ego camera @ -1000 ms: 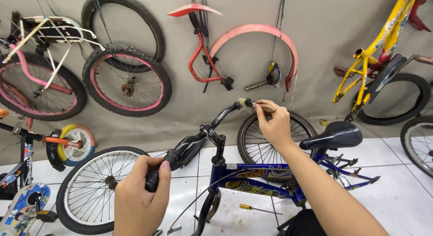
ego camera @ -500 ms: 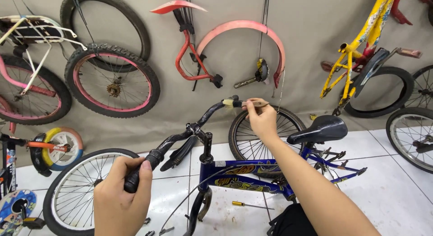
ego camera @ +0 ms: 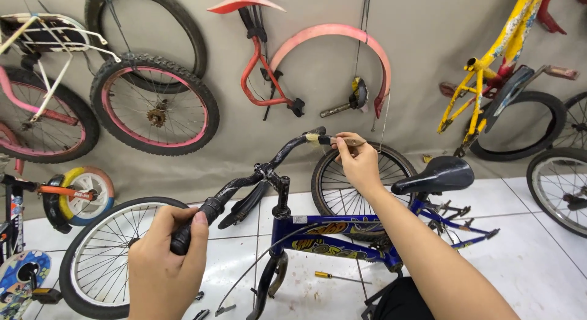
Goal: The person is using a small brush to apply a substance to the handlebar stem of a bicycle and adjusting the handlebars.
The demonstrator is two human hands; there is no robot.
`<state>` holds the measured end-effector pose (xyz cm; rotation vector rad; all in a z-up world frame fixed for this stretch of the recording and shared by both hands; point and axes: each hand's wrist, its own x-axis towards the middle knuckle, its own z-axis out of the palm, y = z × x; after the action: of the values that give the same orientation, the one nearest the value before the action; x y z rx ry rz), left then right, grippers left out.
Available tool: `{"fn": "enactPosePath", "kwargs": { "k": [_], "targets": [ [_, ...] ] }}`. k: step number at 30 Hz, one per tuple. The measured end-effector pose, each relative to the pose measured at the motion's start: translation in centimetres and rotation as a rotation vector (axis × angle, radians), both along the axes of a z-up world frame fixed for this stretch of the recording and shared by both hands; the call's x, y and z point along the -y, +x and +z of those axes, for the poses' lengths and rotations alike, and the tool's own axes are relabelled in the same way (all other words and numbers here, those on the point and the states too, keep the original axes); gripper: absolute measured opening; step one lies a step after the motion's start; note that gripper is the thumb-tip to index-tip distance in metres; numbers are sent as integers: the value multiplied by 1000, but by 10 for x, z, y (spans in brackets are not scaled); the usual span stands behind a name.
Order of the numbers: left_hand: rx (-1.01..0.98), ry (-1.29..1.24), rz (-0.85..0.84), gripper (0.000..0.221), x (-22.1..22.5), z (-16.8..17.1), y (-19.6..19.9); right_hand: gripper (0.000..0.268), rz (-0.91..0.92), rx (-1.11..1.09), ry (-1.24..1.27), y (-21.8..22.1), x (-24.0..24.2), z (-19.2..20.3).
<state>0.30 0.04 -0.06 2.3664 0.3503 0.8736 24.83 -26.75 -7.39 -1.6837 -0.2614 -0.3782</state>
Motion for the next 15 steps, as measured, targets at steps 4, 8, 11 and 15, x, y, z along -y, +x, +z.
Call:
{"fn": "enactPosePath", "kwargs": {
  "k": [4, 8, 11, 15],
  "targets": [
    [9, -1, -14, 18, 0, 1, -1, 23, 45, -6, -67, -17, -7, 9],
    [20, -1, -29, 19, -1, 0, 1, 20, 213, 95, -158, -28, -16, 15],
    [25, -4, -35, 19, -1, 0, 1, 20, 280, 126, -142, -36, -20, 22],
    [63, 11, -57, 16, -2, -1, 1, 18, 158, 250, -64, -23, -11, 18]
  ]
}}
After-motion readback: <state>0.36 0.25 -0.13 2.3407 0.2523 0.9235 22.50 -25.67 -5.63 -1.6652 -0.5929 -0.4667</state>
